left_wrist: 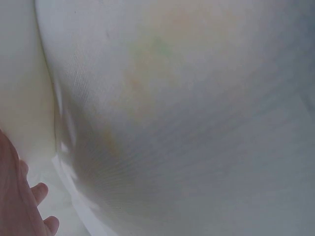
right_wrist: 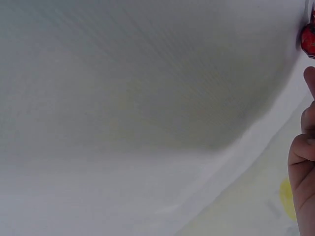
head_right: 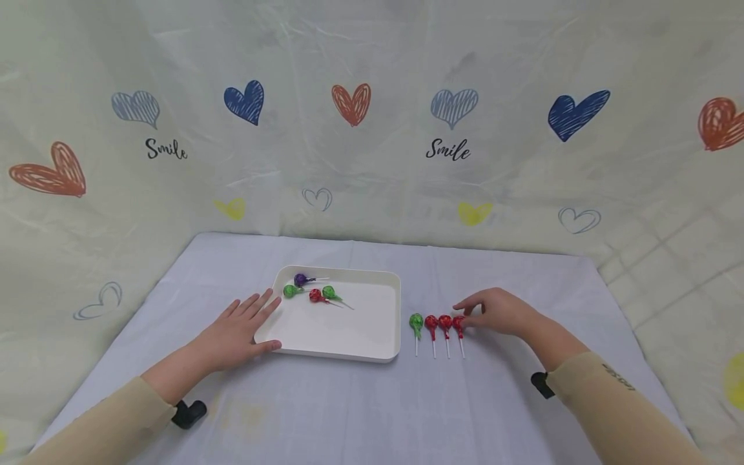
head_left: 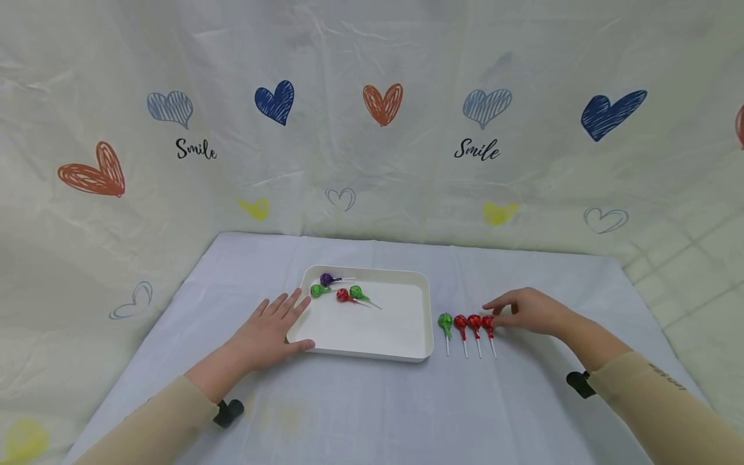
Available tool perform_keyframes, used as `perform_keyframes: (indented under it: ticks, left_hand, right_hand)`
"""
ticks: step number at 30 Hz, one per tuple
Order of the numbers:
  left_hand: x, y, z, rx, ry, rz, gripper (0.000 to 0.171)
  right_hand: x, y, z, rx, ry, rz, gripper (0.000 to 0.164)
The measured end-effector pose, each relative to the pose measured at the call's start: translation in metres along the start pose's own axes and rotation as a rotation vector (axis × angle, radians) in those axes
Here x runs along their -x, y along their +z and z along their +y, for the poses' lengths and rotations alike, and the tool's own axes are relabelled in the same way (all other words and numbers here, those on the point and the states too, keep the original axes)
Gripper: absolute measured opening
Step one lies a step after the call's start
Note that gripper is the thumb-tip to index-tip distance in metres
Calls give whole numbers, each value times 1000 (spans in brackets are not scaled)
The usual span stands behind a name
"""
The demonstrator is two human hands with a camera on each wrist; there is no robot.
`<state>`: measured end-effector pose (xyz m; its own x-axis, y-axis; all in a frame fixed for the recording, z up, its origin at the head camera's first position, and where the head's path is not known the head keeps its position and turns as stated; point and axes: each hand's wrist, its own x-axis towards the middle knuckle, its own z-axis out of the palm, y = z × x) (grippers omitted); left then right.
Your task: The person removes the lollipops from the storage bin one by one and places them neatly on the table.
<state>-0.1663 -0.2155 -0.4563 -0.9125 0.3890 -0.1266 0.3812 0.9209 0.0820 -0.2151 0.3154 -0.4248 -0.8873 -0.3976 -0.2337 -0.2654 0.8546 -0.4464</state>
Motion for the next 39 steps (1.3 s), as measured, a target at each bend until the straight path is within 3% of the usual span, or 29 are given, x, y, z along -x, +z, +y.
perform_keyframes:
  ticks: [17,27,39]
  left_hand:
    - [2,-3,2,-3,2,-8,101]
    - [1,-1,2,-10,0,-3,98]
    - [1,-1,1,8,-8,-12,101]
  right_hand:
    - [-7,-15,-20,4,-39,22,38]
    - [-31,-18,-56,6,-100,11,40]
    - [-80,-14,-119,29,-189,-15,35]
